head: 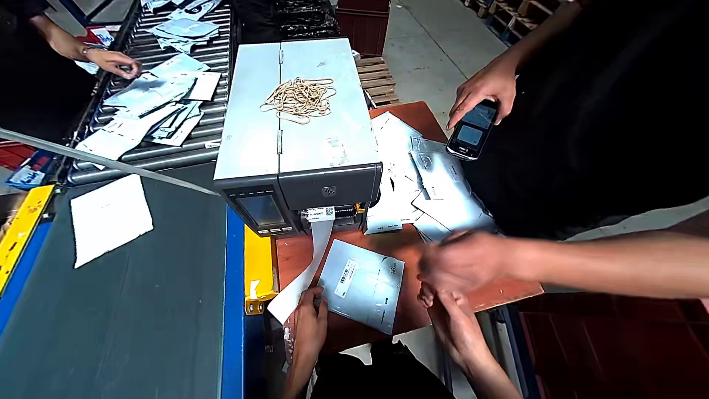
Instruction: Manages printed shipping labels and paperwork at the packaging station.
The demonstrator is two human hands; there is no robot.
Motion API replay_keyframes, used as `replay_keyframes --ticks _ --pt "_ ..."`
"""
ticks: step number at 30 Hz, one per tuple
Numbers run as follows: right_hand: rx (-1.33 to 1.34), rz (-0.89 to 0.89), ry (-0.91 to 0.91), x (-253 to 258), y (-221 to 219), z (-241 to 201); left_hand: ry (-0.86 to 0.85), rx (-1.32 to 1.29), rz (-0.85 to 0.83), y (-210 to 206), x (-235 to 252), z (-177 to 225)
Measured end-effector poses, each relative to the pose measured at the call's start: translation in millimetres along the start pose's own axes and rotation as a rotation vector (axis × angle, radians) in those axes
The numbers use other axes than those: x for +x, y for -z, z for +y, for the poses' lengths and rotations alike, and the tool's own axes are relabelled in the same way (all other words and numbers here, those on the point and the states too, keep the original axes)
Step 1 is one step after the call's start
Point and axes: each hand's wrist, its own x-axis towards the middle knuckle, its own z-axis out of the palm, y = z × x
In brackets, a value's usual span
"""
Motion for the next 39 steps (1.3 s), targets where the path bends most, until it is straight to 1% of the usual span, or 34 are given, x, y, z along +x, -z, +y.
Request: replay_keyframes --ticks 1,2,3,5,7,9,11,14,16,20,22,24,26,29,31,33,34,36,38,39 --pt "0.081 0.035 -0.073 7.7 -0.1 -2.2 0.002 0.005 -0.004 -3.7 3.2 -1.7" --pt "0.106 0.091 -0.129 15.1 1.7 -1.0 0.004 0.019 -0.006 -7.7 6.3 -2.7" --pt "0.053 0.137 -0.144 20.8 6.1 4.5 -0.003 0.039 -0.005 -11.8 8.9 -3.5" --pt "-0.148 0.173 -0.124 26.0 16.9 21.9 -0.056 0.052 0.012 -18.9 13.9 -3.8" --pt "-0.253 0.142 -0.143 21.0 18.2 35.8 -0.102 0.046 -0.003 -14.7 11.1 4.7" --pt "-0.333 0.079 -0.162 15.8 9.4 46.2 -0.139 0.023 -0.008 -6.0 7.5 18.4" --pt "-0.393 0.015 -0.164 18.7 -9.9 55.4 -0.165 -0.003 -0.004 -0.2 5.1 25.7" --pt "-0.423 -0.038 -0.156 47.6 -59.0 65.3 -0.166 -0.004 -0.024 1.4 3.9 21.8" --pt "-0.371 -0.003 -0.142 74.5 -94.2 72.9 -0.149 0.014 -0.058 0.7 -0.8 16.6" --pt "-0.237 0.169 -0.148 118.0 -149.4 82.0 -0.172 -0.011 -0.057 -4.6 -17.1 1.4" --pt "-0.189 0.190 -0.152 123.3 -165.7 74.2 -0.147 -0.032 -0.056 -7.8 -26.1 -7.2" --pt "-0.192 0.157 -0.143 118.6 -171.0 62.8 -0.110 -0.054 -0.082 -8.0 -33.4 -15.8" --pt "-0.242 0.069 -0.111 108.5 -157.6 54.2 -0.105 -0.079 -0.098 -5.0 -38.6 -24.6" --pt "-0.398 -0.037 -0.094 90.5 -106.5 54.0 -0.080 -0.088 -0.069 1.5 -43.6 -31.2" --pt "-0.611 -0.114 -0.089 75.7 -59.4 68.8 -0.036 -0.091 -0.041 2.3 -46.0 -29.3" --pt "-0.918 -0.208 -0.049 66.1 -11.7 99.7 0.008 -0.062 -0.023 -2.2 -44.5 -18.5" --pt "-1.084 -0.247 -0.020 61.4 6.1 115.1 0.003 -0.033 -0.014 -7.9 -40.7 -10.7" --pt "-1.359 -0.295 0.130 56.4 23.3 136.9 -0.050 0.058 0.013 -28.0 -24.6 3.9" --pt "-1.447 -0.302 0.213 57.3 22.5 142.8 -0.062 0.175 -0.026 -51.0 -4.9 13.0" --pt "-1.476 -0.293 0.205 57.5 20.0 141.5 -0.058 0.236 -0.059 -62.4 2.0 12.6"
